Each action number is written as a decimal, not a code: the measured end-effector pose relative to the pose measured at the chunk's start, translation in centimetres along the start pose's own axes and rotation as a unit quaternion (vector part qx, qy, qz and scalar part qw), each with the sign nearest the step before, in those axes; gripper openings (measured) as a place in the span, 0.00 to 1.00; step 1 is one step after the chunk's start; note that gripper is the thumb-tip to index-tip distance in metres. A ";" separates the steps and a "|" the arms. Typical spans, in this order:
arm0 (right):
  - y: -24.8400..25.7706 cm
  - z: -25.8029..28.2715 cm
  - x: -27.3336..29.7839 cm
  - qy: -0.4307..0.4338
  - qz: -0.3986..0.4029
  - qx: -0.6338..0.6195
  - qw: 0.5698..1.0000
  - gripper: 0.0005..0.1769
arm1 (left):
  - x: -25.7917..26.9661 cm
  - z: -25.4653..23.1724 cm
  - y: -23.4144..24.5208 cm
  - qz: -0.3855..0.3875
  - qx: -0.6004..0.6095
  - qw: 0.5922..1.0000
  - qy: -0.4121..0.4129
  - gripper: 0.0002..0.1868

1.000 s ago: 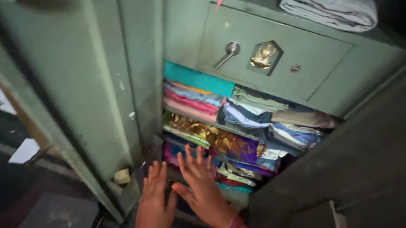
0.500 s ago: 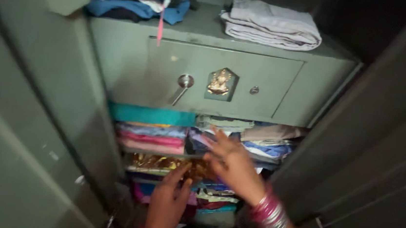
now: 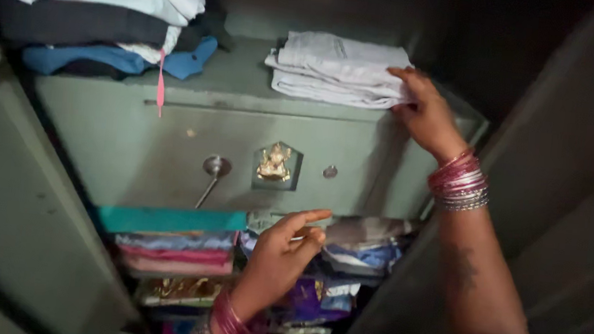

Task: The person takes various items of folded clothing from a wardrobe and places them one by one into an open duffel bag on a nearby surface.

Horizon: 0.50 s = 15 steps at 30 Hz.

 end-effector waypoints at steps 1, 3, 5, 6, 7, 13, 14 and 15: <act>-0.2 -0.3 -0.6 0.006 -0.002 -0.002 1.000 0.36 | -1.1 0.0 0.1 0.021 0.006 1.000 0.022 0.20; -0.7 0.2 -1.3 -0.099 -0.004 -0.027 0.995 0.26 | -3.0 0.3 0.4 0.019 -0.022 0.998 0.051 0.21; -1.6 2.2 -2.0 -0.079 -0.020 -0.015 0.997 0.25 | -4.6 0.7 0.7 0.019 -0.051 0.995 0.084 0.23; -2.3 3.8 -2.1 -0.064 -0.038 0.001 0.997 0.24 | -5.6 0.9 0.8 -0.007 -0.001 0.998 0.055 0.26; -3.3 5.6 -2.0 -0.059 -0.057 -0.003 0.997 0.23 | -6.3 1.1 1.0 -0.032 0.049 0.998 0.026 0.28; -6.0 15.0 -0.2 0.009 -0.022 -0.136 0.990 0.15 | -10.4 1.0 4.6 -0.159 0.302 0.939 0.050 0.43; -5.6 15.5 0.2 0.036 -0.002 -0.166 0.986 0.17 | -10.9 0.6 5.2 -0.162 0.298 0.939 0.049 0.43; -5.4 15.7 0.5 0.064 0.019 -0.195 0.979 0.19 | -11.4 0.2 5.8 -0.161 0.293 0.942 0.038 0.43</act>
Point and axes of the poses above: each hand's wrist, its own x-axis away from the middle knuckle, its own y-axis out of the back of the hand, z = x × y, the point moved 1 cm from there along -x, towards the middle knuckle, and after that the axes turned 2 degrees about -y, right-handed, at the moved point
